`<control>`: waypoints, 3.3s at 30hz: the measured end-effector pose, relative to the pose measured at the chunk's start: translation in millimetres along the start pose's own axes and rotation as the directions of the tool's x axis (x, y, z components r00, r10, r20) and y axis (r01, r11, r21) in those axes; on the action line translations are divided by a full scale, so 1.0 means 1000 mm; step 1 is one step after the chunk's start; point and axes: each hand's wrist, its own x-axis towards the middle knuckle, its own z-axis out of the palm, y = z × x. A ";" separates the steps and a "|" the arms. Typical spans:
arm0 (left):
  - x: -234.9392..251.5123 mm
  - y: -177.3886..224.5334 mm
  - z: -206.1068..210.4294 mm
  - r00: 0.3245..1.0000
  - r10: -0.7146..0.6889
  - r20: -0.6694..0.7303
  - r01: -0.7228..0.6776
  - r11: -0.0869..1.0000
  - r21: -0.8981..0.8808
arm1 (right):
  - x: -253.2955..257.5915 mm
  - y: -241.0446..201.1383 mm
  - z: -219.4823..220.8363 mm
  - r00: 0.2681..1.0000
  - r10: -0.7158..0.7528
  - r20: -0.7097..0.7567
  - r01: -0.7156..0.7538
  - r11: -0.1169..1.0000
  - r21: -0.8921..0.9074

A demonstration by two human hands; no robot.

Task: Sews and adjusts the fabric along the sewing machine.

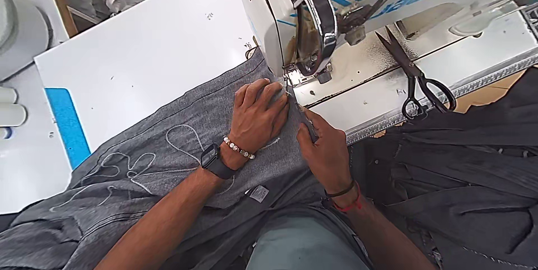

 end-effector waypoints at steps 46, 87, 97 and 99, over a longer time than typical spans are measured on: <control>-0.006 -0.004 -0.002 0.989 -0.054 0.135 0.076 0.983 -0.164 | 0.020 0.027 -0.030 0.970 -0.129 0.205 0.162 0.975 -0.152; 0.011 -0.026 0.004 1.000 -0.006 -0.021 0.003 0.990 -0.138 | 0.059 0.001 -0.014 0.981 -0.180 0.068 0.188 0.969 -0.162; 0.013 -0.025 0.003 1.000 -0.025 -0.018 0.022 0.990 -0.139 | 0.062 -0.008 0.000 0.982 -0.179 0.062 0.189 0.934 -0.302; 0.013 -0.025 0.003 1.000 -0.022 -0.011 0.021 0.991 -0.128 | 0.056 -0.002 0.007 0.958 -0.285 0.023 0.273 0.889 -0.369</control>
